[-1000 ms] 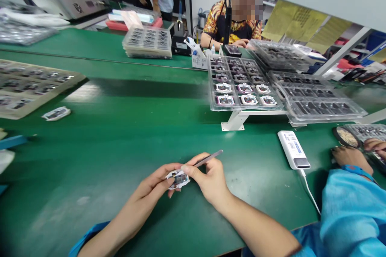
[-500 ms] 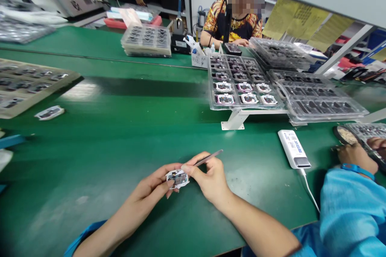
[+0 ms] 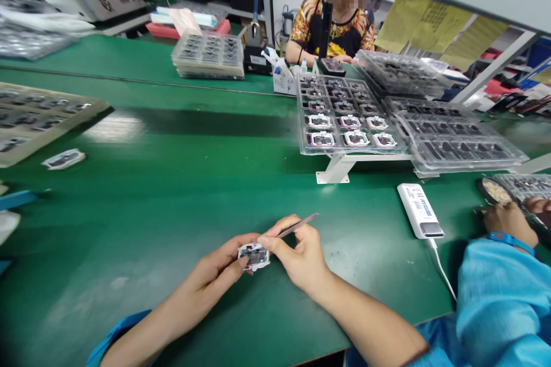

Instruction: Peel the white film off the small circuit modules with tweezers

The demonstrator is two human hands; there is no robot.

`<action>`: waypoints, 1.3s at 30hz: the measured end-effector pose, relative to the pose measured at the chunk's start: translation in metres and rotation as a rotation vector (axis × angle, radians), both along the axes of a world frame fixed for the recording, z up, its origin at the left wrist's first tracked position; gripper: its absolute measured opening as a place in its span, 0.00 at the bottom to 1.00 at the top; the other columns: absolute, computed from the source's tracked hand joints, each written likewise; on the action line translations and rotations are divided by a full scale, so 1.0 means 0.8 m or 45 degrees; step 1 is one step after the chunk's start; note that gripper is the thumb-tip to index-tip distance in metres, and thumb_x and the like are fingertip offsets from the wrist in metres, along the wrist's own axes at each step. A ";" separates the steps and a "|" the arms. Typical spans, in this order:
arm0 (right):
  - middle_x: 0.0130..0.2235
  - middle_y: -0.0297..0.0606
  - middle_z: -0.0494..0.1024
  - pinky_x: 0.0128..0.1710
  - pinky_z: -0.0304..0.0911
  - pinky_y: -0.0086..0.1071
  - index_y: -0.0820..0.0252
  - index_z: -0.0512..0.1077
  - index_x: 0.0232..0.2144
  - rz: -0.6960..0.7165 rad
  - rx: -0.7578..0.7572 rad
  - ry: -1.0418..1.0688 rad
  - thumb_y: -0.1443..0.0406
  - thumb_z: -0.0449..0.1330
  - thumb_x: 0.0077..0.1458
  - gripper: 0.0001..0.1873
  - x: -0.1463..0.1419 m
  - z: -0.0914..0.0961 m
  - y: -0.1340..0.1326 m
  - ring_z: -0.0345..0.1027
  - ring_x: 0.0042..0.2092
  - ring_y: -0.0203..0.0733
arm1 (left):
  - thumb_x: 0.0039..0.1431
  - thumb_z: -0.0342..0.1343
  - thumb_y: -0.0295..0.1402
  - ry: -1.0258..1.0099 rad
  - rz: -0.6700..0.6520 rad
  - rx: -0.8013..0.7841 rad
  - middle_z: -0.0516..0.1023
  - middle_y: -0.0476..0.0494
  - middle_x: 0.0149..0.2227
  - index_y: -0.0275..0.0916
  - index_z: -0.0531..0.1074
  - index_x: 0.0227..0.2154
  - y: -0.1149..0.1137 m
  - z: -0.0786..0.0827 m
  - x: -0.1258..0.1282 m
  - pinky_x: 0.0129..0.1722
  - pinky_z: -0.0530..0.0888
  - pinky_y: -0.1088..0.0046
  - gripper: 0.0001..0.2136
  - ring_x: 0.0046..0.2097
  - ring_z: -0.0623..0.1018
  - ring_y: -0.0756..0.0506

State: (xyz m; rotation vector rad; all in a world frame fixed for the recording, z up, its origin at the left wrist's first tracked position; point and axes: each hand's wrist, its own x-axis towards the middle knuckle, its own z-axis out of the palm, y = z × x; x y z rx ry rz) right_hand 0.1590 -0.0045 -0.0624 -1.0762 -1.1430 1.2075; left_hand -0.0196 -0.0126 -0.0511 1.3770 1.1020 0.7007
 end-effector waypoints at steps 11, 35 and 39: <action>0.27 0.32 0.78 0.30 0.70 0.33 0.55 0.75 0.25 0.110 0.049 0.047 0.57 0.71 0.50 0.12 0.003 0.005 0.002 0.72 0.29 0.39 | 0.59 0.55 0.38 -0.029 -0.046 -0.056 0.84 0.45 0.40 0.43 0.77 0.47 0.002 0.008 -0.005 0.42 0.73 0.70 0.15 0.40 0.79 0.41; 0.31 0.35 0.81 0.39 0.68 0.37 0.54 0.76 0.30 0.091 0.199 -0.066 0.64 0.68 0.55 0.04 -0.001 -0.004 -0.007 0.74 0.36 0.42 | 0.61 0.48 0.37 -0.086 0.071 -0.145 0.72 0.51 0.32 0.42 0.72 0.39 -0.002 0.000 0.008 0.35 0.65 0.72 0.10 0.34 0.69 0.45; 0.29 0.35 0.81 0.38 0.68 0.36 0.55 0.76 0.29 0.092 0.231 -0.095 0.63 0.69 0.55 0.05 0.002 -0.003 -0.005 0.74 0.35 0.42 | 0.63 0.46 0.39 0.022 -0.038 -0.081 0.74 0.48 0.36 0.41 0.71 0.42 -0.002 0.003 0.005 0.39 0.68 0.70 0.12 0.38 0.72 0.43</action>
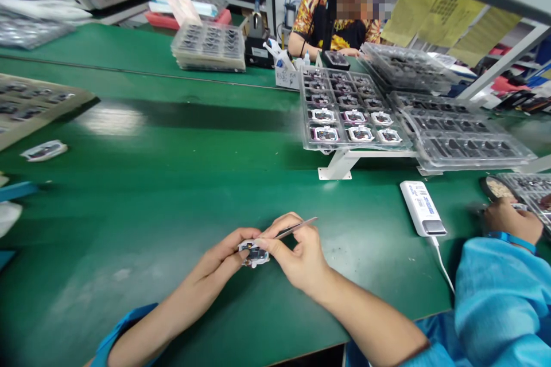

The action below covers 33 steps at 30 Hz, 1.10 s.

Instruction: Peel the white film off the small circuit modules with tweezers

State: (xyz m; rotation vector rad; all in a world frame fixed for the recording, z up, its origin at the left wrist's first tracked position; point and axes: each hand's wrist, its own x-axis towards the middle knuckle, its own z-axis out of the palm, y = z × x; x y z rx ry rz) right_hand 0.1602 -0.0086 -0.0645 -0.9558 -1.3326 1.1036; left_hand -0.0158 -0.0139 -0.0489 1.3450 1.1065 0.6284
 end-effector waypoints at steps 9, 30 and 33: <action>0.28 0.32 0.79 0.32 0.69 0.33 0.56 0.75 0.27 0.083 -0.100 0.063 0.59 0.70 0.53 0.10 0.003 0.003 0.006 0.73 0.31 0.39 | 0.63 0.49 0.37 0.057 -0.147 0.114 0.81 0.45 0.38 0.40 0.75 0.45 0.003 0.006 -0.011 0.38 0.73 0.70 0.13 0.38 0.77 0.43; 0.33 0.34 0.84 0.40 0.73 0.33 0.54 0.78 0.31 -0.217 -0.264 0.403 0.59 0.75 0.46 0.12 0.005 0.006 0.008 0.78 0.37 0.40 | 0.51 0.68 0.47 -0.349 0.256 -0.360 0.83 0.45 0.30 0.38 0.77 0.39 0.005 -0.001 -0.001 0.29 0.66 0.75 0.20 0.30 0.72 0.48; 0.35 0.33 0.83 0.38 0.72 0.30 0.53 0.79 0.28 -0.211 -0.242 0.460 0.61 0.75 0.45 0.10 0.005 0.007 0.011 0.77 0.37 0.37 | 0.47 0.69 0.49 -0.343 0.308 -0.422 0.84 0.43 0.31 0.38 0.76 0.37 0.006 0.000 0.001 0.32 0.67 0.74 0.21 0.33 0.74 0.47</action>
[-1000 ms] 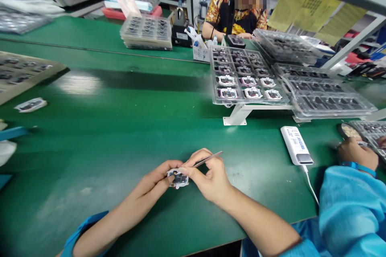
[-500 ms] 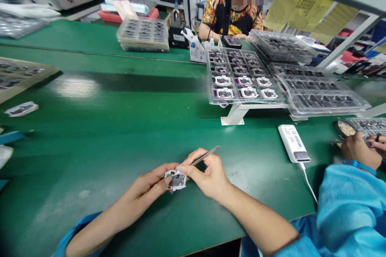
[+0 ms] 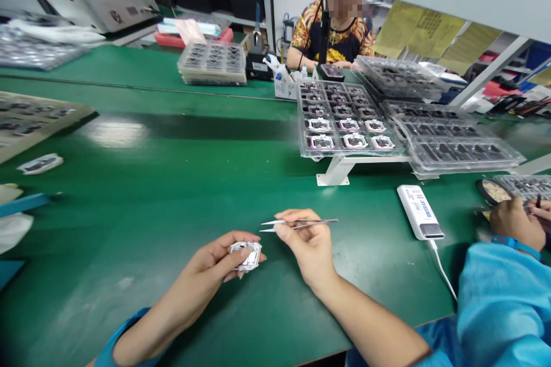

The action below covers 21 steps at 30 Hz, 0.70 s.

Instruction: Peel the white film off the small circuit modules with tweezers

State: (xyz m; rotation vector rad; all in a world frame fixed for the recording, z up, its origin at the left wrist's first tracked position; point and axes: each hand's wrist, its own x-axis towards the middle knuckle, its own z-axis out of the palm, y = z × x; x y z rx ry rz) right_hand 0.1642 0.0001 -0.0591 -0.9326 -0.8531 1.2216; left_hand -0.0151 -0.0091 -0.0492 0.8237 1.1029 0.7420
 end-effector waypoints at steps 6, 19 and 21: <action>0.29 0.32 0.82 0.35 0.72 0.32 0.54 0.80 0.27 0.035 -0.018 -0.065 0.61 0.75 0.44 0.09 0.000 -0.001 -0.003 0.76 0.32 0.38 | 0.50 0.68 0.46 -0.054 0.121 -0.009 0.81 0.47 0.31 0.38 0.77 0.46 -0.003 -0.001 0.004 0.30 0.65 0.74 0.23 0.29 0.71 0.49; 0.30 0.35 0.84 0.36 0.72 0.34 0.56 0.79 0.28 0.094 0.001 -0.275 0.62 0.73 0.47 0.08 -0.010 -0.012 -0.008 0.78 0.33 0.41 | 0.54 0.64 0.48 -0.123 0.114 0.077 0.77 0.48 0.28 0.37 0.80 0.37 -0.009 0.007 0.008 0.27 0.67 0.73 0.18 0.30 0.73 0.47; 0.30 0.35 0.83 0.35 0.72 0.34 0.57 0.78 0.28 0.130 -0.015 -0.235 0.60 0.73 0.47 0.09 -0.010 -0.013 -0.008 0.77 0.32 0.41 | 0.54 0.64 0.49 -0.107 0.114 0.072 0.77 0.48 0.28 0.36 0.79 0.36 -0.008 0.006 0.009 0.26 0.66 0.73 0.19 0.29 0.73 0.47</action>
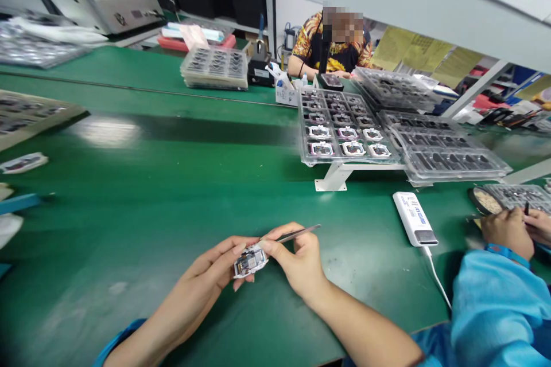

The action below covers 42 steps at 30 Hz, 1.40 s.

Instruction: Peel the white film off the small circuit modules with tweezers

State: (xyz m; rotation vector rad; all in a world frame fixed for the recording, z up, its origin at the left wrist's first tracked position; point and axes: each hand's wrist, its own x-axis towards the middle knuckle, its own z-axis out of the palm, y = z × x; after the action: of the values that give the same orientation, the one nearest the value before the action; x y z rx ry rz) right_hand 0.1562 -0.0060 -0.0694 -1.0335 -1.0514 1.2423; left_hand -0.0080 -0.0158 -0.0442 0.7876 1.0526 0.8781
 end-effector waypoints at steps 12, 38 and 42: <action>0.32 0.33 0.87 0.40 0.69 0.48 0.43 0.80 0.35 -0.001 0.770 -0.458 0.66 0.69 0.53 0.09 0.004 0.018 -0.006 0.80 0.33 0.48 | 0.50 0.66 0.51 0.088 0.012 -0.037 0.71 0.55 0.19 0.35 0.78 0.33 0.005 -0.004 -0.003 0.21 0.57 0.77 0.21 0.21 0.64 0.53; 0.31 0.37 0.84 0.32 0.75 0.35 0.55 0.77 0.30 0.047 0.252 -0.135 0.63 0.70 0.54 0.05 0.002 0.009 -0.006 0.80 0.33 0.43 | 0.50 0.62 0.52 0.190 -0.056 -0.038 0.72 0.53 0.19 0.35 0.77 0.31 0.004 -0.003 -0.003 0.20 0.58 0.78 0.21 0.21 0.67 0.52; 0.31 0.36 0.84 0.30 0.76 0.33 0.55 0.77 0.29 0.079 0.199 -0.071 0.62 0.70 0.53 0.06 0.001 0.011 -0.006 0.80 0.31 0.41 | 0.49 0.64 0.52 0.162 -0.065 -0.050 0.71 0.53 0.19 0.36 0.78 0.32 0.004 -0.002 -0.003 0.20 0.58 0.78 0.21 0.21 0.66 0.52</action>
State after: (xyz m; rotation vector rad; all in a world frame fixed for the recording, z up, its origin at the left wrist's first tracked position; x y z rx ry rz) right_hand 0.1571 -0.0104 -0.0609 -0.9255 -1.2124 1.1663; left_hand -0.0101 -0.0122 -0.0460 0.8428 1.1531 0.7696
